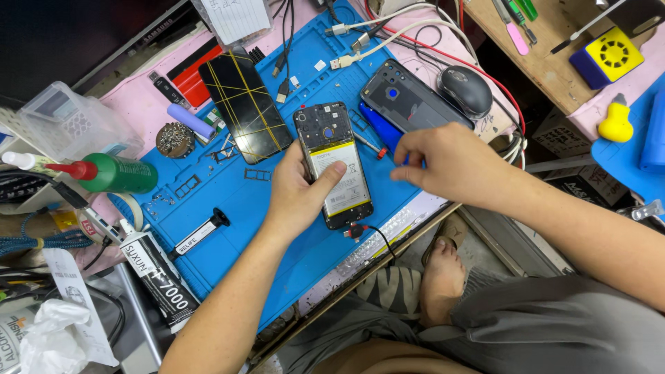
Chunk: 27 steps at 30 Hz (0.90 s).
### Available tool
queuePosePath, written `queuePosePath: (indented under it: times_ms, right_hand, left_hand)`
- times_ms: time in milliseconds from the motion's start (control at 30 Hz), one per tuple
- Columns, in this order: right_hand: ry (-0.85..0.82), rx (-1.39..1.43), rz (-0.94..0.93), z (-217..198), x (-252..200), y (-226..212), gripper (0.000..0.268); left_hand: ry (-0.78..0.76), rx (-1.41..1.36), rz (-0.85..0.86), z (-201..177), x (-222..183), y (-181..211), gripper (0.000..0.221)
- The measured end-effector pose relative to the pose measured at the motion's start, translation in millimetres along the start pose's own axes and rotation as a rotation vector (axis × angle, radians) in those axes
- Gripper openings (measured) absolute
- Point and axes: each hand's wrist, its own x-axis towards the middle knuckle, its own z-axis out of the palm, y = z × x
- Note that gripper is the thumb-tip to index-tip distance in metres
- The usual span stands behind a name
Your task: The person performs a factory reset on a Realme smartphone by navigating the recovery menu and entering a PIN. After the data wipe completes, the person uses a screwdriver to remove screws from the back of the phone and then removes the back cover.
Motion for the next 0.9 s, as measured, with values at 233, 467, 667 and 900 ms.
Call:
queuePosePath:
  times_ms: [233,467,667,900]
  right_hand:
    - [0.334,-0.082,-0.395,24.2,-2.4,9.3,0.024]
    - [0.325,-0.195,-0.28,40.2,17.2,12.4,0.025]
    - [0.384,-0.24,-0.344,52.5,26.4,15.8,0.021]
    - [0.499,-0.012,-0.272,14.2,2.7,12.9,0.015]
  left_hand:
    - [0.034,-0.067,-0.03,0.8,-5.9,-6.0,0.036]
    - [0.041,-0.005,-0.212,1.5,-19.7,-12.8,0.03]
    - [0.067,-0.054,-0.309,4.1,-26.8,2.1,0.031]
    - [0.034,0.502,-0.427,3.2,-13.9,42.1,0.029]
